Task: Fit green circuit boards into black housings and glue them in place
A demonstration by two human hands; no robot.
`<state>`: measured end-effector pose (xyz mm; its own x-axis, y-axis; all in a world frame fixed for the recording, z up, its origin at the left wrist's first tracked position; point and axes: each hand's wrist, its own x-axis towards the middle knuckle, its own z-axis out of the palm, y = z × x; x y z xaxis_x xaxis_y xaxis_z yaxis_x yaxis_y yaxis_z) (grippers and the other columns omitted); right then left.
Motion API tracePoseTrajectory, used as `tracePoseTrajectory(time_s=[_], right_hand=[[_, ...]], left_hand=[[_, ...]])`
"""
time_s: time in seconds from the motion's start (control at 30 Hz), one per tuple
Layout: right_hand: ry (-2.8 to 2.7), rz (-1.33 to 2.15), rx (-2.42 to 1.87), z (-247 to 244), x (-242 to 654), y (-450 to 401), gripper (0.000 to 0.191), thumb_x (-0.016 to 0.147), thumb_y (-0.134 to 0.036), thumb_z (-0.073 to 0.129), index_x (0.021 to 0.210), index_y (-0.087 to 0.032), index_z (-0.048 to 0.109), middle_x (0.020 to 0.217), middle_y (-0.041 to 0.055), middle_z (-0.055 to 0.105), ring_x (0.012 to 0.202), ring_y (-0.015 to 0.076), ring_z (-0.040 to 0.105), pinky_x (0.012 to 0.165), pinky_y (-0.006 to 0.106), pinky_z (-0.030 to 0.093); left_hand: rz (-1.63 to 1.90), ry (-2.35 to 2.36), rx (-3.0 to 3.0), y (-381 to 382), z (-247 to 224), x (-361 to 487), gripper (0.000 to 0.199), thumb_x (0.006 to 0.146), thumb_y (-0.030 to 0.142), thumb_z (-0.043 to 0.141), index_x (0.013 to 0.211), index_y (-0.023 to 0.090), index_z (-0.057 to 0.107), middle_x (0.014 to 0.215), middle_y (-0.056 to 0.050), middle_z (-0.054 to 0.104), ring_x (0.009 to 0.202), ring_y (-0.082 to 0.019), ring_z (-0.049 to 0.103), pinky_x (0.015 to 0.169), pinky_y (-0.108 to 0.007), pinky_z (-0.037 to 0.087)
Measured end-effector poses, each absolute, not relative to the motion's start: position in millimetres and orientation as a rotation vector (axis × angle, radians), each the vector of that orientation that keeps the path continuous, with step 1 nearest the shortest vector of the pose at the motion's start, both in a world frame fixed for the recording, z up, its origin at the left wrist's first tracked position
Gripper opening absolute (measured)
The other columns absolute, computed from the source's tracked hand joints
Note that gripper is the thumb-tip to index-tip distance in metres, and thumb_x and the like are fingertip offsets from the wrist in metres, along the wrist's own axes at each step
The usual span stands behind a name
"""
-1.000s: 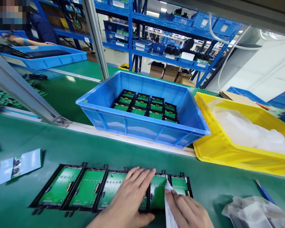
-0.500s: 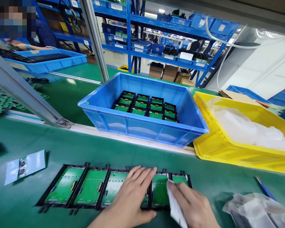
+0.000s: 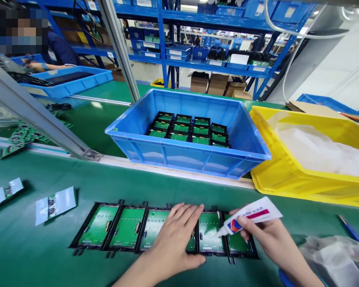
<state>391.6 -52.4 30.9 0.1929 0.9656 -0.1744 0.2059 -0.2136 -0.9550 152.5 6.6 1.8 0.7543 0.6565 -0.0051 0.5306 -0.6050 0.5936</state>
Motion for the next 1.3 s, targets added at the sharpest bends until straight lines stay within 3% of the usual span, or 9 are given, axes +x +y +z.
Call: tracePoseTrajectory(time_s=[0.17, 0.3, 0.47, 0.63, 0.8, 0.97, 1.13, 1.3], right_hand=[[-1.443, 1.187, -1.542, 23.5, 375.1, -47.3, 0.038, 0.087, -0.05, 0.061, 0.092, -0.015, 0.074, 0.078, 0.007, 0.073, 0.058, 0.0146, 0.062, 0.058, 0.025, 0.053], [-1.61, 1.102, -1.492, 24.7, 369.4, -41.6, 0.033, 0.09, -0.046, 0.058, 0.086, -0.017, 0.073, 0.068, 0.0024, 0.069, 0.058, 0.0136, 0.062, 0.059, 0.022, 0.05], [-1.714, 1.066, -1.455, 22.1, 365.2, -38.4, 0.034, 0.093, -0.046, 0.055, 0.086, -0.017, 0.072, 0.069, 0.0015, 0.067, 0.057, 0.0123, 0.06, 0.055, 0.021, 0.047], [-1.842, 0.893, -1.426, 17.6, 361.7, -39.4, 0.036, 0.095, -0.046, 0.051, 0.085, -0.019, 0.072, 0.072, 0.003, 0.069, 0.067, 0.0154, 0.066, 0.063, 0.023, 0.051], [-1.784, 0.545, -1.487, 5.6, 360.9, -45.1, 0.048, 0.093, -0.058, 0.048, 0.084, -0.017, 0.072, 0.084, 0.0101, 0.071, 0.078, 0.02, 0.07, 0.065, 0.026, 0.056], [-1.8, 0.724, -1.498, 1.5, 363.2, -45.1, 0.034, 0.092, -0.048, 0.056, 0.08, -0.019, 0.071, 0.084, 0.0074, 0.07, 0.078, 0.0188, 0.069, 0.062, 0.024, 0.056], [-1.817, 0.913, -1.452, 14.0, 361.1, -37.8, 0.031, 0.093, -0.039, 0.056, 0.073, -0.019, 0.069, 0.07, 0.0026, 0.065, 0.065, 0.0143, 0.063, 0.056, 0.021, 0.049], [-1.784, 0.937, -1.409, 19.0, 359.6, -34.5, 0.036, 0.093, -0.043, 0.056, 0.072, -0.016, 0.068, 0.068, 0.0041, 0.063, 0.063, 0.0147, 0.061, 0.053, 0.021, 0.044]], left_hand=[[0.286, 0.881, 2.413, 6.5, -2.8, 152.1, 0.108, 0.064, 0.039, 0.081, 0.151, 0.022, 0.02, 0.145, -0.015, 0.047, 0.13, -0.038, 0.046, 0.11, -0.061, 0.032], [0.33, 0.881, 2.423, 6.4, -4.9, 152.0, 0.108, 0.064, 0.036, 0.079, 0.151, 0.025, 0.016, 0.142, -0.013, 0.049, 0.128, -0.037, 0.048, 0.11, -0.061, 0.032], [0.315, 0.871, 2.427, 7.0, -3.9, 152.5, 0.11, 0.064, 0.035, 0.08, 0.151, 0.025, 0.013, 0.141, -0.014, 0.049, 0.127, -0.037, 0.048, 0.108, -0.062, 0.033], [0.308, 0.867, 2.434, 6.9, -2.6, 152.2, 0.11, 0.063, 0.032, 0.08, 0.15, 0.026, 0.012, 0.141, -0.013, 0.049, 0.127, -0.037, 0.047, 0.109, -0.062, 0.032], [0.288, 0.882, 2.444, 5.9, -4.7, 152.2, 0.112, 0.061, 0.03, 0.081, 0.149, 0.026, 0.011, 0.143, -0.014, 0.047, 0.129, -0.037, 0.046, 0.108, -0.062, 0.034], [0.28, 0.884, 2.446, 6.2, -5.4, 152.6, 0.11, 0.062, 0.03, 0.08, 0.149, 0.025, 0.013, 0.143, -0.014, 0.047, 0.129, -0.037, 0.045, 0.108, -0.062, 0.033], [0.291, 0.879, 2.446, 6.7, -4.9, 151.8, 0.11, 0.061, 0.031, 0.081, 0.149, 0.024, 0.016, 0.143, -0.014, 0.048, 0.129, -0.037, 0.046, 0.109, -0.061, 0.033], [0.297, 0.871, 2.468, 5.9, -5.3, 151.8, 0.115, 0.059, 0.03, 0.084, 0.149, 0.024, 0.013, 0.142, -0.014, 0.049, 0.128, -0.037, 0.046, 0.107, -0.063, 0.034]])
